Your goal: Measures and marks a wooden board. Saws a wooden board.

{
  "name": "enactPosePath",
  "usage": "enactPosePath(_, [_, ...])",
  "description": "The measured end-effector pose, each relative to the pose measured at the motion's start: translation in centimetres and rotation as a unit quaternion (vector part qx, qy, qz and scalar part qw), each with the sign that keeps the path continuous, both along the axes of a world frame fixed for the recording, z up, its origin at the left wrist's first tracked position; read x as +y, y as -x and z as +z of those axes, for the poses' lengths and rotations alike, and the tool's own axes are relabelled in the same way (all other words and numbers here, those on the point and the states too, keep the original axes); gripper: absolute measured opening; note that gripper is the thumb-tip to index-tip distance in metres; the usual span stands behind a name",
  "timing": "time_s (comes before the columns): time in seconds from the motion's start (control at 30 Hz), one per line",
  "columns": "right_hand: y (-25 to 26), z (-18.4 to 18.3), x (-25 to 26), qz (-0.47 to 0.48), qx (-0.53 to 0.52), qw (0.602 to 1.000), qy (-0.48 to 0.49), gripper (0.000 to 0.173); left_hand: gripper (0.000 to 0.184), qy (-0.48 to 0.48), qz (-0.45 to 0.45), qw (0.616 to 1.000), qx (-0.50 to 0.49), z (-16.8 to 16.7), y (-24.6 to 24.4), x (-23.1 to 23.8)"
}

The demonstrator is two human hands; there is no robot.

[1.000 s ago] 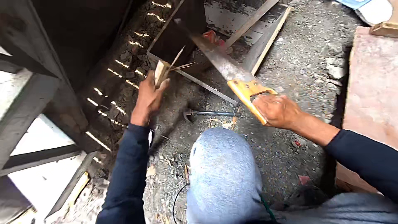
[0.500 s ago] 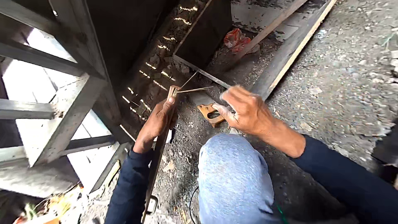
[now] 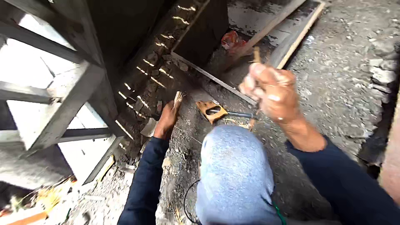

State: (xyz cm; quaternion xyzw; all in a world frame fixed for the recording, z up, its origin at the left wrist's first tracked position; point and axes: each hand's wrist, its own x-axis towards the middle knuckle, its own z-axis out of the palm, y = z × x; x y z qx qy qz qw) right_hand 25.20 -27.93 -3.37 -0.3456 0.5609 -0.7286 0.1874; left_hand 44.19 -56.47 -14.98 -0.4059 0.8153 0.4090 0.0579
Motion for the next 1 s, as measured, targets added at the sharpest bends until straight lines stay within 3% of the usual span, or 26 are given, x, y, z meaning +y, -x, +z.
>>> enactPosePath(0.03, [1.2, -0.3, 1.1, 0.008, 0.103, 0.994, -0.047, 0.03, 0.065, -0.123, 0.022, 0.99, 0.06, 0.3, -1.0, -1.1])
enactPosePath(0.07, [1.6, -1.2, 1.9, 0.012, 0.209, 0.966, -0.149, 0.024, 0.068, -0.261, 0.046, 0.958, 0.106, 1.0, -1.8, -1.5])
enactPosePath(0.1, [1.9, -2.0, 1.6, 0.018, 0.281, 0.92, -0.272, 0.032, 0.073, -0.365, 0.061, 0.916, 0.152, 2.0, -1.8, -1.8])
enactPosePath(0.13, [1.9, -2.9, 0.3, 0.031, 0.297, 0.881, -0.367, 0.058, 0.077, -0.429, 0.063, 0.881, 0.187, 3.3, -1.1, -2.0])
enactPosePath(0.17, [1.4, -4.0, -1.0, 0.028, 0.287, 0.868, -0.404, 0.077, 0.079, -0.457, 0.06, 0.863, 0.208, 4.7, -0.1, -2.0])
enactPosePath(0.23, [-0.6, -5.9, -3.2, 0.018, 0.181, 0.913, -0.366, 0.076, 0.076, -0.426, 0.032, 0.877, 0.22, 8.0, 3.0, -1.5])
enactPosePath(0.3, [-3.0, -9.4, -4.6, 0.086, 0.02, 0.964, -0.249, 0.069, 0.07, -0.338, -0.023, 0.917, 0.213, 11.2, 7.3, 0.1])
enactPosePath(0.37, [-4.5, -12.8, -5.5, 0.182, -0.065, 0.973, -0.127, 0.082, 0.067, -0.251, -0.075, 0.939, 0.223, 14.6, 12.4, 2.9])
enactPosePath(0.43, [-4.8, -12.9, -6.2, 0.233, -0.149, 0.961, -0.001, 0.103, 0.063, -0.187, -0.11, 0.943, 0.253, 17.3, 18.6, 6.4])
enactPosePath(0.47, [-4.7, -12.2, -6.2, 0.228, -0.184, 0.955, 0.035, 0.105, 0.061, -0.17, -0.136, 0.94, 0.264, 17.8, 21.5, 8.4])
enactPosePath(0.5, [-4.2, -11.3, -5.9, 0.209, -0.195, 0.957, 0.044, 0.099, 0.059, -0.154, -0.17, 0.936, 0.266, 17.7, 24.1, 10.5])
enactPosePath(0.53, [-3.1, -10.4, -5.0, 0.182, -0.177, 0.967, -0.011, 0.083, 0.058, -0.137, -0.209, 0.933, 0.26, 17.1, 26.6, 12.3])
enactPosePath(0.57, [-1.5, -9.5, -3.5, 0.149, -0.132, 0.972, -0.128, 0.065, 0.059, -0.119, -0.236, 0.933, 0.245, 16.2, 29.0, 13.7])
enactPosePath(0.6, [0.2, -8.8, -1.7, 0.127, -0.06, 0.947, -0.288, 0.054, 0.063, -0.104, -0.262, 0.933, 0.223, 14.9, 31.4, 14.4])
enactPosePath(0.63, [1.7, -8.2, 0.3, 0.128, 0.009, 0.889, -0.439, 0.056, 0.069, -0.092, -0.284, 0.934, 0.195, 13.0, 33.5, 14.7])
enactPosePath(0.67, [3.2, -7.6, 2.4, 0.135, 0.036, 0.824, -0.549, 0.059, 0.076, -0.074, -0.307, 0.935, 0.163, 11.1, 35.2, 14.8])
enactPosePath(0.7, [4.5, -7.2, 4.4, 0.116, 0.028, 0.785, -0.608, 0.058, 0.081, -0.042, -0.33, 0.934, 0.129, 9.3, 36.6, 14.9])
enactPosePath(0.73, [5.7, -7.1, 6.6, 0.08, 0.009, 0.777, -0.625, 0.057, 0.081, 0.003, -0.351, 0.933, 0.079, 7.8, 37.6, 15.4])
enactPosePath(0.83, [8.6, -6.6, 12.8, -0.049, -0.051, 0.82, -0.568, 0.058, 0.078, 0.139, -0.387, 0.91, -0.058, 4.8, 39.1, 18.8])
enactPosePath(0.87, [9.2, -6.5, 14.6, -0.079, -0.047, 0.817, -0.569, 0.058, 0.079, 0.16, -0.407, 0.895, -0.085, 3.7, 39.9, 19.6])
enactPosePath(0.93, [9.9, -6.0, 18.2, -0.091, -0.011, 0.779, -0.62, 0.057, 0.082, 0.131, -0.446, 0.88, -0.099, 1.9, 42.3, 19.9])
enactPosePath(1.0, [10.2, -4.9, 21.5, -0.063, 0.014, 0.718, -0.693, 0.054, 0.079, 0.092, -0.407, 0.908, -0.029, 0.2, 45.5, 18.9])
